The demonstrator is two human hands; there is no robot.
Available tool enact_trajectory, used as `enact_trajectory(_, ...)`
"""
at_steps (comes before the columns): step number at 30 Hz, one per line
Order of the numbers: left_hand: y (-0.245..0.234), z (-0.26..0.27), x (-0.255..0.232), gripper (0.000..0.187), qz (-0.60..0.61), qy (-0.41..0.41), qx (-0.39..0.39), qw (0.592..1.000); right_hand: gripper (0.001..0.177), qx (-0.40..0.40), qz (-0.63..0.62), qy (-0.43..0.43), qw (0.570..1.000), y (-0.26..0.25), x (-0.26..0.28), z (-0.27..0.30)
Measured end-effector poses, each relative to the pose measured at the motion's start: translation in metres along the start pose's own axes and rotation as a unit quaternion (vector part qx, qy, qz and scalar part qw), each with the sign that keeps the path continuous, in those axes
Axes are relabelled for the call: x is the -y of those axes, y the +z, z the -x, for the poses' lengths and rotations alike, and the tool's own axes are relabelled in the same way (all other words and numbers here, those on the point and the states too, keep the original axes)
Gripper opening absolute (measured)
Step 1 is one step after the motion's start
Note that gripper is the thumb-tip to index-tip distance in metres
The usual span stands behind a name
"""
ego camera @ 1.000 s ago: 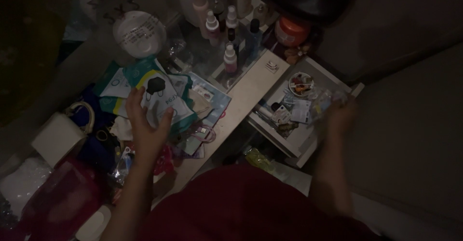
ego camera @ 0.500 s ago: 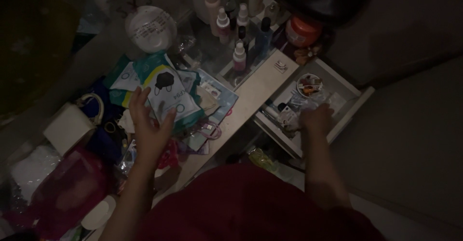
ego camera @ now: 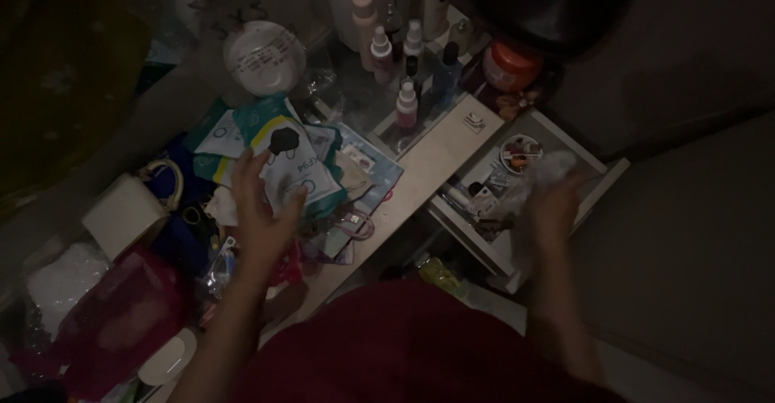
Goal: Organizing various personal items, stationery, and face masks inside a vanity drawer.
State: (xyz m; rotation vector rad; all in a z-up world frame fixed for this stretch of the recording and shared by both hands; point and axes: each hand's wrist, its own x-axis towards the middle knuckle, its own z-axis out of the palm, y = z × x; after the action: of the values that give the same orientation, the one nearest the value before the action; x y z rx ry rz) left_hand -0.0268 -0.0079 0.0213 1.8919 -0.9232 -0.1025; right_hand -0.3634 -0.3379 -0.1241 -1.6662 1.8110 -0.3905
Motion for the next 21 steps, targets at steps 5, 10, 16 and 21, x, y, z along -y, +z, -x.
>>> enact_trajectory(5,0.012,0.001,-0.009,0.066,-0.008,0.001,0.009,1.0,0.093,0.07,-0.057,-0.164,0.982,0.04,0.031,-0.023)
enact_trajectory(10,0.015,0.007,-0.035,0.062,-0.014,0.018,0.037,0.999,0.085,0.413,-0.279,-0.097,0.861,0.054,0.155,0.084)
enact_trajectory(16,0.013,0.014,-0.036,0.055,-0.026,0.075,0.032,0.996,0.082,0.26,-0.304,-0.347,0.848,0.138,0.088,0.072)
enact_trajectory(21,0.012,0.02,-0.035,0.048,-0.01,0.086,0.018,0.996,0.057,0.098,-0.17,-0.216,0.956,0.102,0.003,0.047)
